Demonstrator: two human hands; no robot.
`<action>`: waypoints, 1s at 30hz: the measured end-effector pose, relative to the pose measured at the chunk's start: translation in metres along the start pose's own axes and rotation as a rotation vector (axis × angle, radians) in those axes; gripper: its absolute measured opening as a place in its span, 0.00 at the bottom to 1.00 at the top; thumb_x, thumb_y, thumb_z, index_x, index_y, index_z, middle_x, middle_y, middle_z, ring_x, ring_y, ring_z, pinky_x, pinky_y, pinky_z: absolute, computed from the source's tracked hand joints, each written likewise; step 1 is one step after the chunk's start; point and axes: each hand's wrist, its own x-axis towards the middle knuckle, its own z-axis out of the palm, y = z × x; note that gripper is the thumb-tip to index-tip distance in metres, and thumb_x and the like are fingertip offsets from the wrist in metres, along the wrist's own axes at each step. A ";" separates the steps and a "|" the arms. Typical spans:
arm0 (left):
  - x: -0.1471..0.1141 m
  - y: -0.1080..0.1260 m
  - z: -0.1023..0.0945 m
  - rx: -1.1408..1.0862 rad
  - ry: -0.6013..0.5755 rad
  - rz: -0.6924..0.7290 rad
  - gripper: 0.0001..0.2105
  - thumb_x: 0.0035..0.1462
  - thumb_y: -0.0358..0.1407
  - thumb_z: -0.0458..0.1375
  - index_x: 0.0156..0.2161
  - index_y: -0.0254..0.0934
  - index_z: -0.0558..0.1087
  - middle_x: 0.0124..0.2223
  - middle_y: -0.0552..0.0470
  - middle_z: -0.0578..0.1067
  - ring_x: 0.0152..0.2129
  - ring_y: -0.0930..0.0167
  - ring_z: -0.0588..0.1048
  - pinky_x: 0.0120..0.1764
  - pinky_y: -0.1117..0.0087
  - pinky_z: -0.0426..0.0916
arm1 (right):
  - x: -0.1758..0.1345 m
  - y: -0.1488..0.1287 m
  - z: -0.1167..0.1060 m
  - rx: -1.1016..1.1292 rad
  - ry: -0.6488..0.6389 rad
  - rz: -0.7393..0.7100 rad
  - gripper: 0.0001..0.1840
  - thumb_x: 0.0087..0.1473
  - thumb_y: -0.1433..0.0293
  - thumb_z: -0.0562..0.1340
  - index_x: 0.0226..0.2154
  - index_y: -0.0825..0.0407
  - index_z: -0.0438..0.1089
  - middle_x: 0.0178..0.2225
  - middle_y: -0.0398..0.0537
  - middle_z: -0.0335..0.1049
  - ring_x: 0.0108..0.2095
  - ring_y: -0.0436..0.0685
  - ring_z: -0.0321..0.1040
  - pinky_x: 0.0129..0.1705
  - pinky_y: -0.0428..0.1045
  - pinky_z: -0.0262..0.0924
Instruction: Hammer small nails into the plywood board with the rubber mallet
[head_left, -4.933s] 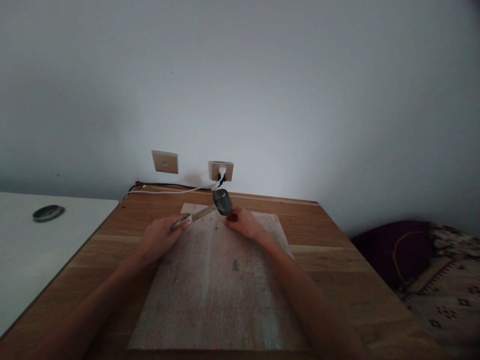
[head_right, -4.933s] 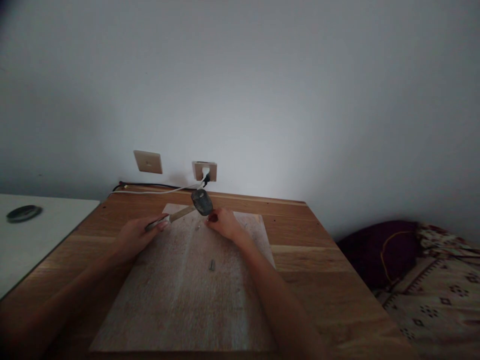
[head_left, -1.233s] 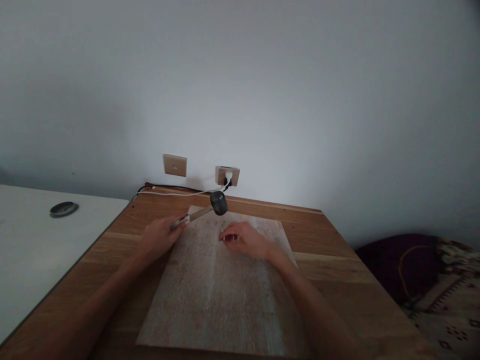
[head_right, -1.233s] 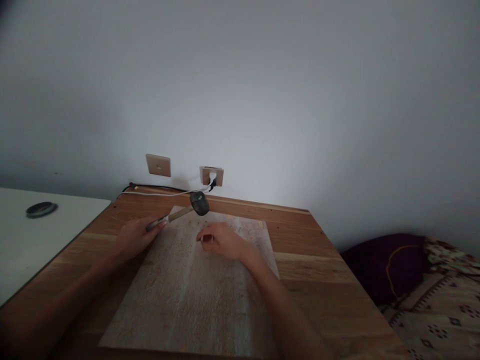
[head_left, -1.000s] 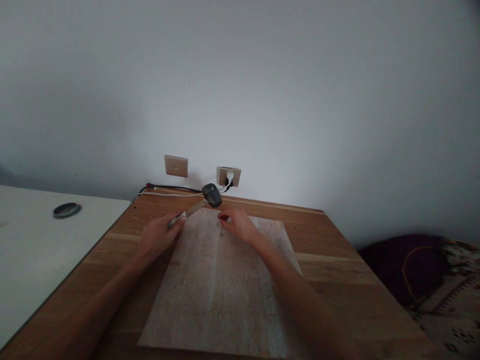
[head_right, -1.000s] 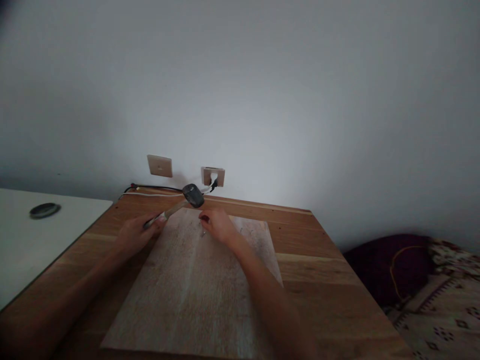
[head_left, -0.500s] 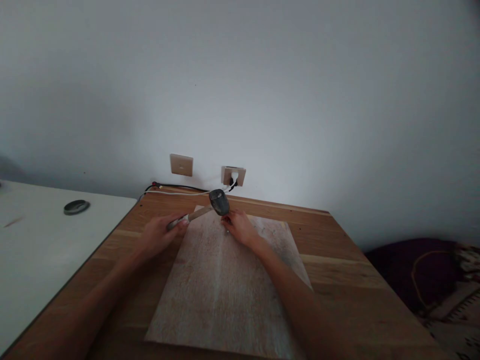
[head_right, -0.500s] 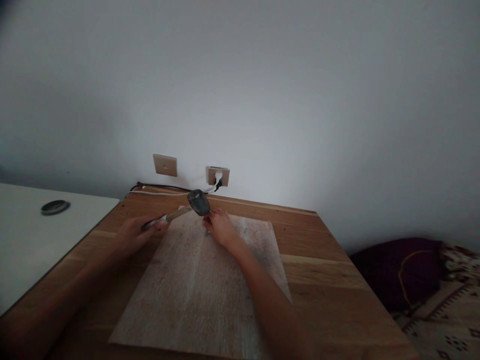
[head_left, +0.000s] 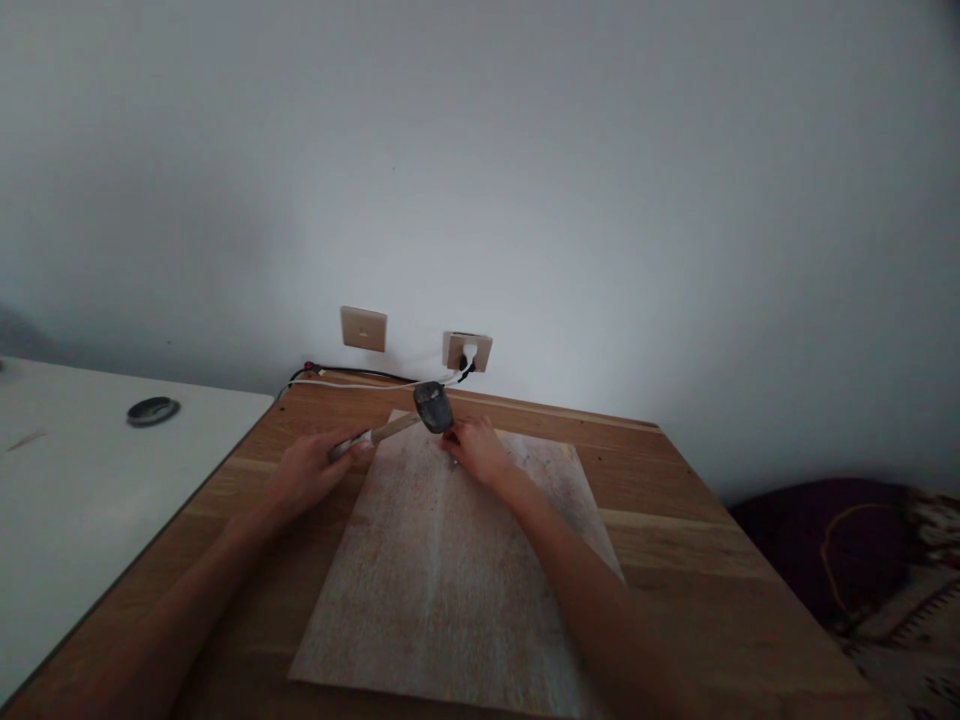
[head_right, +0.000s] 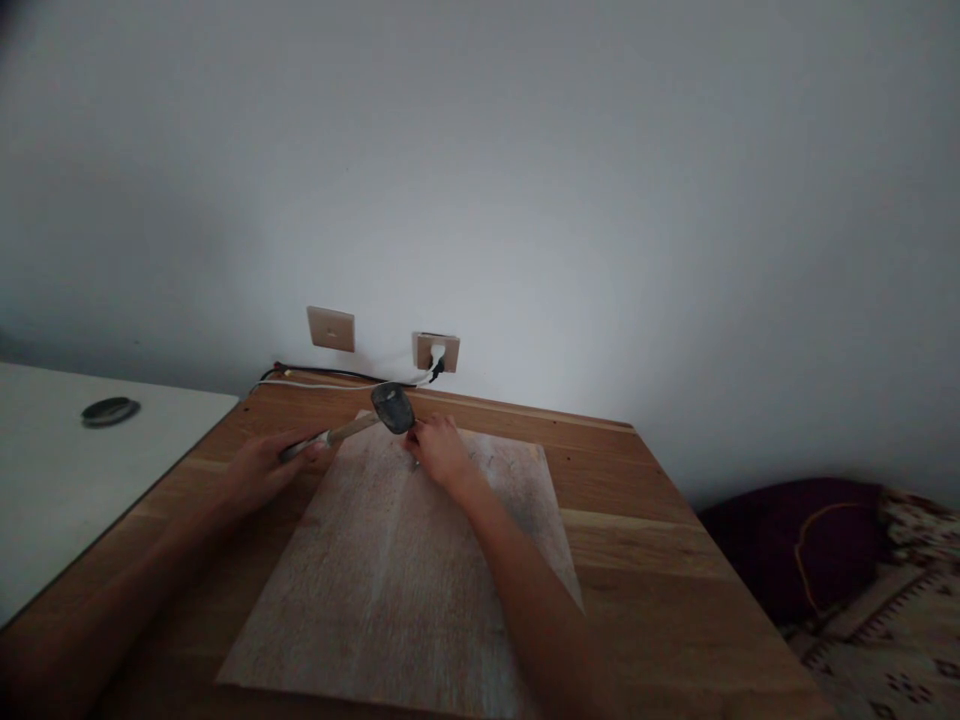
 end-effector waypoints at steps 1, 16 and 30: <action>0.000 0.000 0.000 0.004 -0.007 0.000 0.30 0.62 0.58 0.49 0.56 0.42 0.80 0.49 0.47 0.84 0.44 0.56 0.81 0.49 0.60 0.73 | 0.000 -0.001 0.001 -0.005 0.003 0.007 0.06 0.63 0.68 0.68 0.38 0.54 0.79 0.43 0.57 0.81 0.49 0.64 0.74 0.52 0.54 0.56; -0.005 0.014 -0.003 0.235 -0.106 0.020 0.25 0.66 0.54 0.47 0.53 0.44 0.80 0.45 0.44 0.84 0.42 0.55 0.81 0.45 0.61 0.71 | -0.042 0.016 -0.034 0.154 0.006 -0.052 0.16 0.60 0.73 0.67 0.51 0.54 0.74 0.46 0.53 0.73 0.46 0.58 0.70 0.50 0.52 0.62; 0.000 0.004 -0.001 0.104 0.045 -0.130 0.29 0.64 0.56 0.47 0.59 0.44 0.78 0.50 0.46 0.84 0.46 0.56 0.81 0.45 0.63 0.71 | -0.013 -0.012 -0.032 0.118 0.032 -0.138 0.08 0.57 0.79 0.66 0.39 0.54 0.76 0.37 0.49 0.79 0.40 0.57 0.72 0.45 0.50 0.61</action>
